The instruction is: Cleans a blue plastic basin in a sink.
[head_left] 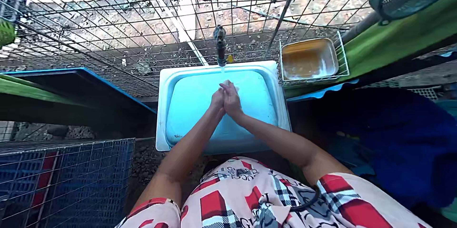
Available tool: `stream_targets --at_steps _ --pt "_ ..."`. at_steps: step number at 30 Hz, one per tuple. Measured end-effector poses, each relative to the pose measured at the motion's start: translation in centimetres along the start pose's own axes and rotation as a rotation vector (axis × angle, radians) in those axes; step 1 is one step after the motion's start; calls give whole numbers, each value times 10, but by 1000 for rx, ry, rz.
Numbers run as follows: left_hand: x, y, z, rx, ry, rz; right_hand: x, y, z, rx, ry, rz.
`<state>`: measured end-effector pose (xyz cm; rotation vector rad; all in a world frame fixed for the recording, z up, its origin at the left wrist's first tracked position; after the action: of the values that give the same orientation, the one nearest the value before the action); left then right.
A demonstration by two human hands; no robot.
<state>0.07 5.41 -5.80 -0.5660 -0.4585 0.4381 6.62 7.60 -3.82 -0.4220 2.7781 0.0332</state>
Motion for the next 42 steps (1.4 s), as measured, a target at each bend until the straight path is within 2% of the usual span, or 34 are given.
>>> stream_targets --at_steps 4,8,10,12,13,15,17,18,19,20,21,23,25,27,30,34,37,39,40,42 --pt "13 -13 -18 -10 -41 -98 -27 33 34 164 60 61" --pt "2 -9 -20 -19 8 -43 -9 -12 12 -49 -64 -50" --pt "-2 -22 -17 -45 96 -83 -33 -3 3 -143 -172 -59" --pt "-13 -32 -11 -47 169 -123 -88 28 11 -214 -361 104" --pt "-23 -32 -5 -8 219 -124 -123 49 19 -174 -442 192" --pt "-49 -21 9 90 324 -88 -190 86 50 79 -558 263" --pt "-68 -15 32 183 464 -54 -233 106 78 369 -663 239" --pt "-73 -15 44 222 544 -32 -240 107 84 455 -720 208" --pt "-75 -15 56 260 624 -13 -238 107 80 438 -785 185" --pt "-73 -15 64 296 714 -11 -224 107 67 318 -812 174" --pt "-68 -16 68 324 830 -29 -198 107 54 167 -806 124" --pt "-55 -16 53 281 1116 -146 -121 104 48 -54 -704 -137" --pt "-46 -17 24 171 1328 -301 -46 95 66 -115 -639 -443" --pt "-46 -21 15 168 1394 -402 -8 90 75 -140 -720 -531" --pt "-65 -19 21 347 1254 -339 0 86 71 -54 -830 -566" --pt "-63 -18 24 427 1288 -186 -4 88 71 -36 -757 -601" --pt "-53 -21 26 415 1412 -182 -8 75 51 -26 -416 -538" --pt "-55 -19 28 390 1348 -212 -8 51 27 15 -182 -543" --pt "-59 -16 29 366 1265 -229 -6 40 18 3 -129 -551" --pt "-64 -10 32 298 1210 -222 -6 23 6 -78 -191 -547"
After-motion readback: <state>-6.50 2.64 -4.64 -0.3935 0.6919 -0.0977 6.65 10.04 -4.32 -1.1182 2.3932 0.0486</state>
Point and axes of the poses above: each hand's wrist, its own y-axis towards the middle knuckle, its own x-axis out of the palm, z = x × y, the point moved 7 cm from there along y, towards the middle knuckle
